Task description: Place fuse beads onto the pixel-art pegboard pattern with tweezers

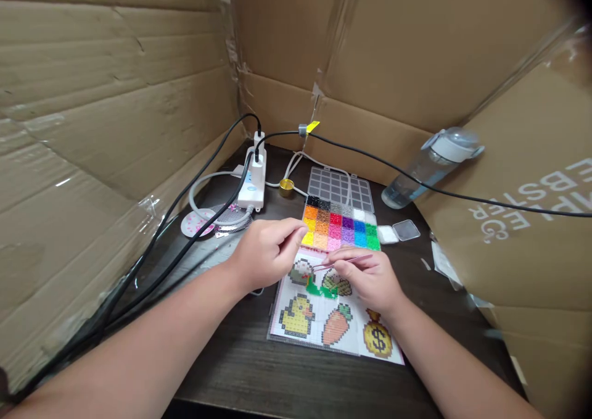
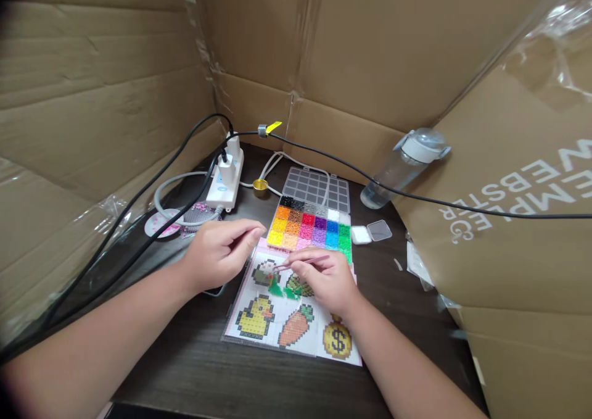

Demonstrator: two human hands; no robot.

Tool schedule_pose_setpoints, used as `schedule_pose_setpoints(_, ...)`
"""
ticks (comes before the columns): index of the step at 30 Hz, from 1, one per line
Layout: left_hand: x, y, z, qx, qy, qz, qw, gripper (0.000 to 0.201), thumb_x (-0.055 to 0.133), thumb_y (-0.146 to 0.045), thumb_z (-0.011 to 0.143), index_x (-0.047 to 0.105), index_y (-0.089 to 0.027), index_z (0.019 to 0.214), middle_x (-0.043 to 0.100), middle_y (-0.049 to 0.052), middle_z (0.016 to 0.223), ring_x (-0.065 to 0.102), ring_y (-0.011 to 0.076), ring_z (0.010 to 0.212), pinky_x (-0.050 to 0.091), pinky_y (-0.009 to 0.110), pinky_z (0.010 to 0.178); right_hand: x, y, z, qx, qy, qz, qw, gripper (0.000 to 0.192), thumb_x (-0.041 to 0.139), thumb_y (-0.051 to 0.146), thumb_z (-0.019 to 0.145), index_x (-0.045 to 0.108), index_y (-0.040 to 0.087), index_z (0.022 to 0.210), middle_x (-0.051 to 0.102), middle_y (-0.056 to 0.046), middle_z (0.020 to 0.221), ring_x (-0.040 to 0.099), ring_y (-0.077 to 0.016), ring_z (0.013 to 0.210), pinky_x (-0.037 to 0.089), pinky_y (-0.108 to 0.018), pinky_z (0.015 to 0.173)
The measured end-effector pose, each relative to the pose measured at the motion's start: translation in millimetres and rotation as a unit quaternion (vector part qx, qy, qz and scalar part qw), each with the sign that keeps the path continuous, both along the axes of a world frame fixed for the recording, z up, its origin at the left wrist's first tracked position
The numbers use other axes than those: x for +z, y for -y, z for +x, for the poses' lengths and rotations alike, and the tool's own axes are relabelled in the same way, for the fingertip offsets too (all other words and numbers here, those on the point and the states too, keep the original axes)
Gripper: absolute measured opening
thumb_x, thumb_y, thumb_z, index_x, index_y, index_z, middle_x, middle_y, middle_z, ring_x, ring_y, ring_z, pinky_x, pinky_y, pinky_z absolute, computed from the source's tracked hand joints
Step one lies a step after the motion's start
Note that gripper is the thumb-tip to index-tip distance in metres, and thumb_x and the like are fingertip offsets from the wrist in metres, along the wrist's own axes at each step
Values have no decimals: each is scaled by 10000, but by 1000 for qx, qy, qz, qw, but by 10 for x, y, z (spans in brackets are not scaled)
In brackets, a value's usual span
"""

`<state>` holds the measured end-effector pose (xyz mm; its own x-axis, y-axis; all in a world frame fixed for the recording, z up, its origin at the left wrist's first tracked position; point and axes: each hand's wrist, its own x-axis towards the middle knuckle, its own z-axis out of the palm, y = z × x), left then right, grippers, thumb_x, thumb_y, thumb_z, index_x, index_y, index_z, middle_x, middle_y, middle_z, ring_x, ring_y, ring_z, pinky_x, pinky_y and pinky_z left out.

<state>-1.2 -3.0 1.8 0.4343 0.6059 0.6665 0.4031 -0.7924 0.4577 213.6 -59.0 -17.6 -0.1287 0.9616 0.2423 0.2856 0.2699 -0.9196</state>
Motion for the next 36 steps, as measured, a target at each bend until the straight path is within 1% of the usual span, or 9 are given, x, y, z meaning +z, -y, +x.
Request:
schedule_pose_setpoints(4, 22, -5, 0, 8, -2, 4, 1000, 176, 504, -173, 877, 661, -133, 810, 625, -14, 590, 538, 67, 499, 389, 192, 500, -71, -16, -32, 40, -6, -26, 999, 134, 651, 290, 837, 751, 205, 810, 742, -53, 796, 688, -167, 740, 561, -310, 693)
schedule_pose_setpoints(10, 27, -18, -4, 8, -3, 15, 1000, 161, 513, -167, 872, 662, -134, 819, 636, -11, 601, 537, 65, 495, 388, 188, 497, -67, -20, -36, 97, -27, -55, 993, 159, 636, 301, 848, 752, 196, 820, 739, -51, 790, 684, -150, 730, 560, -289, 685)
schedule_pose_setpoints(15, 25, -26, -3, 14, -11, 19, 1000, 144, 523, -159, 867, 658, -141, 821, 629, -25, 606, 545, 58, 506, 391, 180, 500, -71, -25, -33, 85, -12, -54, 995, 169, 650, 316, 828, 754, 187, 795, 730, -59, 766, 669, -151, 696, 547, -283, 643)
schedule_pose_setpoints(23, 88, 7, -12, 20, -16, 43, 999, 127, 535, -150, 864, 651, -144, 813, 611, -34, 587, 536, 54, 490, 392, 178, 495, -66, -21, -26, 97, -1, -65, 993, 163, 632, 290, 835, 754, 183, 817, 731, -67, 786, 664, -153, 697, 533, -287, 635)
schedule_pose_setpoints(29, 69, 23, -5, 12, -21, 44, 999, 122, 534, -154, 865, 653, -146, 838, 660, -18, 646, 584, 66, 533, 418, 182, 521, -48, -19, -40, 98, 5, -67, 993, 173, 635, 306, 830, 758, 186, 814, 738, -65, 785, 671, -155, 707, 539, -288, 648)
schedule_pose_setpoints(33, 73, 29, -4, 15, -13, 45, 999, 133, 529, -162, 867, 653, -146, 821, 636, -24, 603, 552, 62, 500, 400, 185, 503, -37, -16, -30, 91, -10, -61, 994, 178, 635, 309, 836, 761, 187, 807, 742, -57, 780, 679, -154, 704, 546, -287, 664)
schedule_pose_setpoints(36, 84, 35, -3, 18, -3, 29, 999, 140, 529, -178, 867, 660, -150, 827, 645, -19, 609, 554, 67, 503, 399, 189, 505, -44, -20, -12, 82, -20, -52, 995, 188, 628, 322, 851, 766, 203, 809, 750, -50, 801, 690, -158, 734, 550, -292, 701)
